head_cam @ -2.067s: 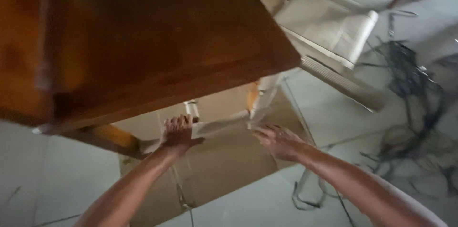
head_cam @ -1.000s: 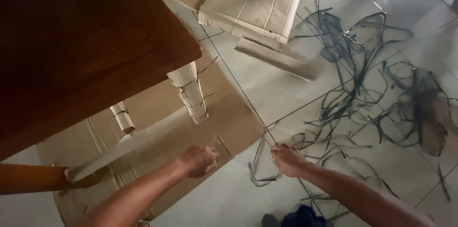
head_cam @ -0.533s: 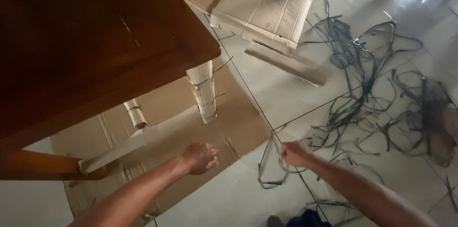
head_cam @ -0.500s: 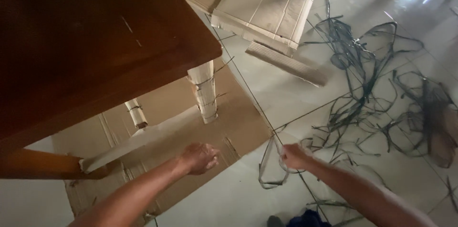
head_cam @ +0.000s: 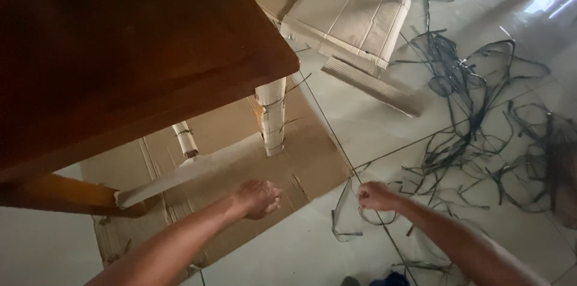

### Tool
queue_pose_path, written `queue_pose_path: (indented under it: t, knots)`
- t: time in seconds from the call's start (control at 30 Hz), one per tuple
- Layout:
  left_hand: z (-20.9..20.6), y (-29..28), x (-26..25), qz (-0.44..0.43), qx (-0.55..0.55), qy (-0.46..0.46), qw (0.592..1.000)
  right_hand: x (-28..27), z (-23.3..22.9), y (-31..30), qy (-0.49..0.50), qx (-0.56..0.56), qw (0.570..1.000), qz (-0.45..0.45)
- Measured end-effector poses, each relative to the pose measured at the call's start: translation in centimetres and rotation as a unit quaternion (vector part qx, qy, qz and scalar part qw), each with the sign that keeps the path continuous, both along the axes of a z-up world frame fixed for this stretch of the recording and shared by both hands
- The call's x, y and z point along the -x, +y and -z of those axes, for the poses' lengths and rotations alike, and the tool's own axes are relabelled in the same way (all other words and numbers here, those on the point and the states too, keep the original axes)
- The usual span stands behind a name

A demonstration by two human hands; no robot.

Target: Wrapping a wooden chair leg with protective foam and securing it with plastic ties

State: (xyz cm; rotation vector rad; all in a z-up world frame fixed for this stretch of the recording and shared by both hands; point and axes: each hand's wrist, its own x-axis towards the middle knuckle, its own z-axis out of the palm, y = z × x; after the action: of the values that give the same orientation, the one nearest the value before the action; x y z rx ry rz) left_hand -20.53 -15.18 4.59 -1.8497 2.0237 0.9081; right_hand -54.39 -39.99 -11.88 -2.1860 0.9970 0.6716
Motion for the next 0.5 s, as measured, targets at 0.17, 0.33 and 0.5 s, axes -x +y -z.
queue_pose_path:
  t: [0.17,0.33,0.5]
  knots:
    - [-1.9,-0.4,0.2,-0.012,0.0,0.02,1.0,-5.2,-10.2,1.6,-0.117,-0.221,0.949,0.191]
    - [-6.6,0.1,1.1,-0.058,0.041,0.03,0.997,-10.4,-15.8,5.0,-0.197,-0.353,0.895,0.19]
    - [-5.7,1.0,1.4,-0.068,0.282,-0.078,0.954,-14.6,-19.8,8.8,-0.265,-0.363,0.887,0.102]
